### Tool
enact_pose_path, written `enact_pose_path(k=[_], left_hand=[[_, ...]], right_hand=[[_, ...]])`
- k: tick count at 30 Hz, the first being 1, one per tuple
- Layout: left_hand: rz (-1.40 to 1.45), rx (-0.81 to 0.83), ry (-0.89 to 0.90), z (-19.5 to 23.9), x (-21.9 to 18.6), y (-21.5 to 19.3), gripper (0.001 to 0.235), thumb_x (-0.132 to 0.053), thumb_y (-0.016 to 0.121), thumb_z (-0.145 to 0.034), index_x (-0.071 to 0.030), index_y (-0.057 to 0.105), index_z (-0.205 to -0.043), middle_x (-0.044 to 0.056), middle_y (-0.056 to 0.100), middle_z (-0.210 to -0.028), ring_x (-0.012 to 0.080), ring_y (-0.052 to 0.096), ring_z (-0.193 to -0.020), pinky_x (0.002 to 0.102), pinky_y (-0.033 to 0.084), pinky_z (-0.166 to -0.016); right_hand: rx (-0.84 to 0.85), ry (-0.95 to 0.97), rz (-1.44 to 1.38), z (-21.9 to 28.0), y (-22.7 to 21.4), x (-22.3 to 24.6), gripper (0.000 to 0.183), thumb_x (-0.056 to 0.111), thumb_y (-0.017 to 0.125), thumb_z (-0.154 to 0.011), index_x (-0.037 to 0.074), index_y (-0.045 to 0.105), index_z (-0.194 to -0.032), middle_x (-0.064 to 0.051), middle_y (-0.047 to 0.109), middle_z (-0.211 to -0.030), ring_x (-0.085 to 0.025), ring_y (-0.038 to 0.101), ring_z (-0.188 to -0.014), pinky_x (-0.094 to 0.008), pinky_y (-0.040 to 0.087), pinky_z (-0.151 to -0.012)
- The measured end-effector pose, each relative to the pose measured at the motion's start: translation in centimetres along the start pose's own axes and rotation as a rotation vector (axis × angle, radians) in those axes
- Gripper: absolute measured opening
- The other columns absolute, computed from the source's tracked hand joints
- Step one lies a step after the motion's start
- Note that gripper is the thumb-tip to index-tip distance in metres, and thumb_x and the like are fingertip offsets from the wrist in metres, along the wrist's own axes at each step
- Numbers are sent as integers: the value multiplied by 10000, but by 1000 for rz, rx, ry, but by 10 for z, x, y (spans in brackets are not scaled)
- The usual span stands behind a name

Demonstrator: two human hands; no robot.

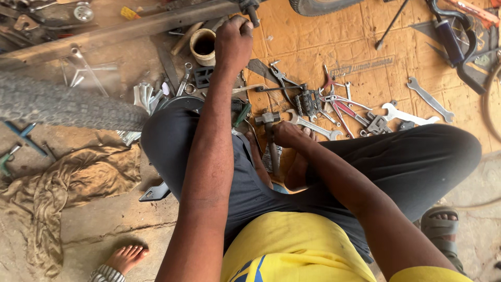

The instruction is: The person repairs a bicycle pedal by sitting on the floor. They use a hammer and pliers to adjust the pedal mechanism, then use a screwdriver to tighten a screw on the pedal.

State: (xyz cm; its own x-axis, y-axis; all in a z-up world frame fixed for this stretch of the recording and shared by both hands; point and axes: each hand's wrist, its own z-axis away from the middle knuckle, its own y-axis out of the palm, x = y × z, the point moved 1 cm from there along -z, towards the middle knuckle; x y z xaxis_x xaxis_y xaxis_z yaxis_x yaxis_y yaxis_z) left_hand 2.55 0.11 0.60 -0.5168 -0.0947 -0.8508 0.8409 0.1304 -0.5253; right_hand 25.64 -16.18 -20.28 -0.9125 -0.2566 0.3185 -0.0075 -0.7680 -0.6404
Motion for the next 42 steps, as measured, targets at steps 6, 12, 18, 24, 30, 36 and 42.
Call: enact_pose_path(k=[6,12,18,24,30,36,42], left_hand=[[-110,23,150,-7,12,-7,173,-92,627,-907,-37,743,-1023,146,747,-884,263,732,-772,410,577,-690],[-264,33,183,8,-15,-46,143,-120,660,-939,-10,719,-1008,179,737,-883,311,730,-768,481,558,-689],[-388,234,140,38,-86,-94,152,-80,598,-970,-18,704,-1060,151,724,-819,229,710,-681,402,547,-578],[-407,380,15,74,-90,-111,239,37,537,-938,26,646,-1150,168,717,-856,214,706,-661,345,575,-557],[-426,163,68,76,-59,-126,269,11,609,-873,33,677,-1132,229,732,-1002,299,733,-854,433,580,-774],[-450,147,36,64,-48,-123,248,-2,601,-898,-11,714,-1118,224,732,-1067,337,732,-946,471,565,-884],[-458,162,-2,60,-51,-119,234,-92,650,-913,-27,706,-1130,194,745,-1040,299,732,-918,463,554,-849]], right_hand=[[-190,-65,-71,-13,-1,-31,214,190,662,-929,100,736,-1108,-172,758,-1013,-326,739,-859,-450,599,-771],[-529,-39,-76,-8,-31,-32,169,122,682,-833,24,711,-967,-225,704,-996,-425,693,-890,-517,558,-758],[-345,-224,-96,-27,-49,55,189,207,667,-911,77,710,-1041,-184,692,-1033,-395,688,-923,-494,552,-799],[-410,-524,310,-42,-35,110,365,170,656,-823,162,699,-1186,-104,598,-1139,-305,514,-1165,-544,383,-944],[-441,-442,476,-44,-35,107,386,346,682,-820,153,671,-1154,-124,585,-1201,-335,515,-1191,-532,368,-886],[-70,-192,329,-33,-63,75,234,281,607,-918,171,753,-1064,-116,736,-1047,-298,723,-929,-483,575,-807],[-119,-268,397,-13,-129,-57,228,233,582,-954,159,797,-949,-117,751,-1039,-305,727,-921,-447,588,-811]])
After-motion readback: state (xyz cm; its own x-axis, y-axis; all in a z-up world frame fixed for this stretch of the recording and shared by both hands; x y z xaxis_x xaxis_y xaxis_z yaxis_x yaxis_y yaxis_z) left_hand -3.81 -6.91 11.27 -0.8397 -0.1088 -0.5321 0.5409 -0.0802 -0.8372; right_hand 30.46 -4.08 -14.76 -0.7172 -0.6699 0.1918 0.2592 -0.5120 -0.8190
